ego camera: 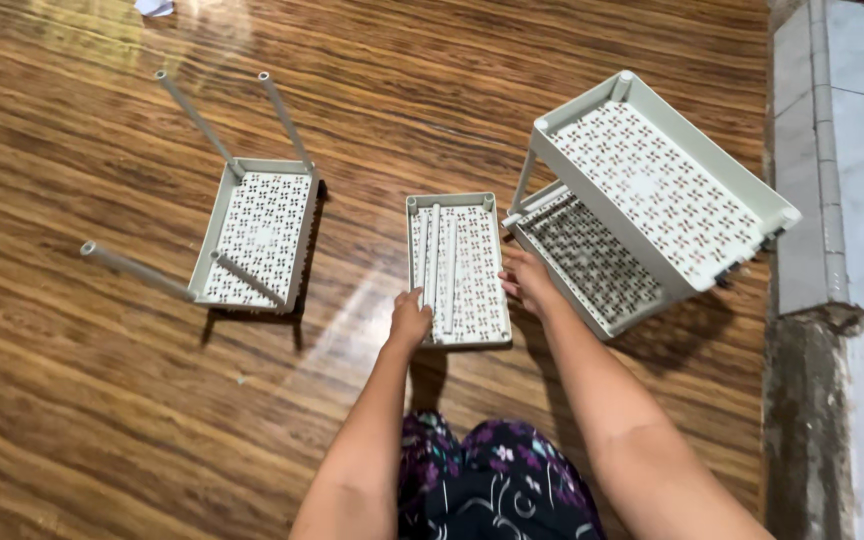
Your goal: The person disassembles a white plastic three-tier rolling cart by removing the vertical support poles and separating the trays. They place the poles into one of the trays and handle the wheels and trays on the floor.
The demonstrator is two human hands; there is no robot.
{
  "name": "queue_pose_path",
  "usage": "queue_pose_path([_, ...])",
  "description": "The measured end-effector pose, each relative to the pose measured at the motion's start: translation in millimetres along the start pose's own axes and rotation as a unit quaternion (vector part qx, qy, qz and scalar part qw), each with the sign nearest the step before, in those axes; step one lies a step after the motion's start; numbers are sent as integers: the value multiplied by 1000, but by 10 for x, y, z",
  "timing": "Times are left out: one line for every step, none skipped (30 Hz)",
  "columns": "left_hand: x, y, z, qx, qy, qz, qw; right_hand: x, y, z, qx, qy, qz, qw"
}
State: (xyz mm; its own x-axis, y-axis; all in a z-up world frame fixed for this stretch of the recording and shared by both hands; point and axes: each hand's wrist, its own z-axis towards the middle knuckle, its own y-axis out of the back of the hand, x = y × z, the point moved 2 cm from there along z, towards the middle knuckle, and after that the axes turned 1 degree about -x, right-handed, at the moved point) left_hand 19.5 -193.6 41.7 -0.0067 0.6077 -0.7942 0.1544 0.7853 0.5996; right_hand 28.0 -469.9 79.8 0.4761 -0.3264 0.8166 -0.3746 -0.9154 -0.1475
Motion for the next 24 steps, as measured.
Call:
queue_pose_path([40,0,91,-12,18,4,1000,32,3,162,-2,-13,54,998])
queue_pose_path([104,2,164,-3,58,24,998,34,-2,327,-1,-34,104,994])
queue_pose_path([173,10,230,7,97,43,994,44,-8,505,-2,-55,155,986])
queue_pose_path([236,7,304,17,135,61,989,64,-22,722,-3,-75,204,976])
queue_pose_path([280,1,372,29,164,69,984,75,-38,910,-11,-114,256,960])
queue_pose_path([286,-2,407,38,191,75,978,73,-18,1052,-18,-150,306,940])
queue_pose_path([278,-4,414,48,219,81,971,64,-1,1149,-26,-186,354,916])
queue_pose_path([252,-8,452,43,211,91,972,63,-11,1280,-41,-222,400,888])
queue_pose_path([225,-23,469,38,203,102,973,45,-20,1390,-56,-258,444,856])
queue_pose_path([207,-39,485,31,195,111,974,20,-39,1498,-69,-292,484,822])
queue_pose_path([202,-63,480,42,189,126,973,-17,-42,1579,-57,-295,449,842])
queue_pose_path([181,-112,484,50,183,137,972,-17,-19,1648,-42,-295,410,862])
queue_pose_path([172,-160,479,57,177,149,971,-20,8,1685,-27,-295,369,881])
queue_pose_path([178,-186,483,53,167,160,971,-8,42,1684,-31,-280,318,905])
queue_pose_path([200,-213,477,48,157,172,971,-15,74,1649,-36,-265,265,926])
queue_pose_path([233,-253,465,47,147,185,971,-55,121,1562,-33,-248,227,941])
queue_pose_path([277,-298,480,47,151,176,972,-110,177,1446,-31,-232,189,954])
queue_pose_path([335,-350,470,50,155,168,972,-205,211,1269,-6,-200,95,975])
queue_pose_path([390,-406,452,54,159,161,973,-316,218,1068,18,-167,1,986])
queue_pose_path([430,-470,430,45,193,114,973,-463,199,839,7,-134,-38,990])
queue_pose_path([448,-535,401,37,227,67,971,-640,152,594,-3,-100,-76,992])
queue_pose_path([438,-602,358,28,258,18,966,-866,104,317,5,-92,-64,994])
queue_pose_path([388,-658,283,36,230,48,971,-1102,45,47,13,-84,-51,995])
queue_pose_path([310,-708,177,43,202,77,975,-1295,-45,-131,33,-73,-81,993])
